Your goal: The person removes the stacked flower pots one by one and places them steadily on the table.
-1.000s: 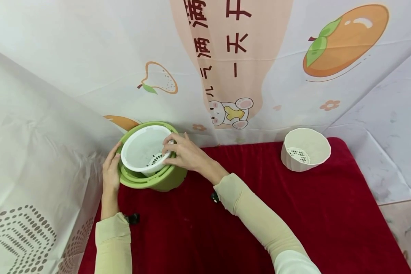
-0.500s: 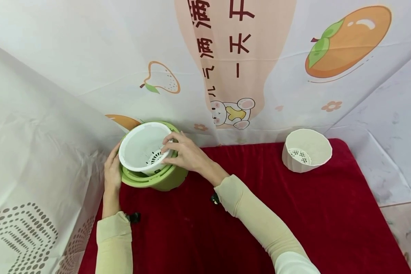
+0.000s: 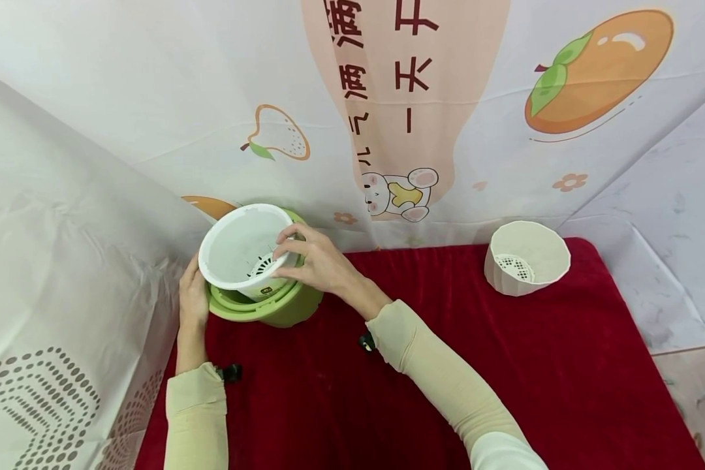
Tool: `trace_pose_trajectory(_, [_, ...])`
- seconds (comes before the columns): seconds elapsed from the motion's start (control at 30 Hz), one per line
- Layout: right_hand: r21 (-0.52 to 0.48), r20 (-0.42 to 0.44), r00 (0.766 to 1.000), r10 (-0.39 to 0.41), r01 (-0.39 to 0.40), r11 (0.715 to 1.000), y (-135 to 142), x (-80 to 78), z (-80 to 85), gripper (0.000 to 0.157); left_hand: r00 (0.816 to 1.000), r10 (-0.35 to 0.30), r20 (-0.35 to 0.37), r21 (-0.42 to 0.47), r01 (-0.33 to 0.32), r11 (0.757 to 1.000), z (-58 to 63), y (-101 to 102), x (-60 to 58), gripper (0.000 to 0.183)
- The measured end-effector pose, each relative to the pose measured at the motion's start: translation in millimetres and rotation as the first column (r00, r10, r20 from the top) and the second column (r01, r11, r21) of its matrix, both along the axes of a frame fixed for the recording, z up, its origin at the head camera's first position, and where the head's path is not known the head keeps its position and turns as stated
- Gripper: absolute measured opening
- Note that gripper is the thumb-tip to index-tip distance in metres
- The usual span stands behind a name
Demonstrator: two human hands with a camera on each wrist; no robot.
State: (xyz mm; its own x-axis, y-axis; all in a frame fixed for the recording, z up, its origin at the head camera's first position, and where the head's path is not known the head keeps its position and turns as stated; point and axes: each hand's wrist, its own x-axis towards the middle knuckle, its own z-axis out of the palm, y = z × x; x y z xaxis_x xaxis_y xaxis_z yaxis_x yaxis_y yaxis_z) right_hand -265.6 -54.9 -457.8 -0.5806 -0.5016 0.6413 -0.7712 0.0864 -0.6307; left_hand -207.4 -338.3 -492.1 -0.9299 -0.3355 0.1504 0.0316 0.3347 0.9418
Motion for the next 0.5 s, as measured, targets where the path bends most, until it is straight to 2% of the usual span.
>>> trace_pose_trajectory(0.23, [-0.030,-0.026,1.000,0.004,-0.005,1.000,2,0.5,9.9,0.025,0.999,0.051,0.000,-0.073,-0.051,0.996,-2.9,-1,0.8,0.042])
trace_pose_trajectory(0.5, [-0.072,-0.022,1.000,0.004,-0.006,0.997,3,3.5,22.8,0.026,0.998,0.055,0.000,-0.028,-0.055,0.998,-2.1,0,1.5,0.040])
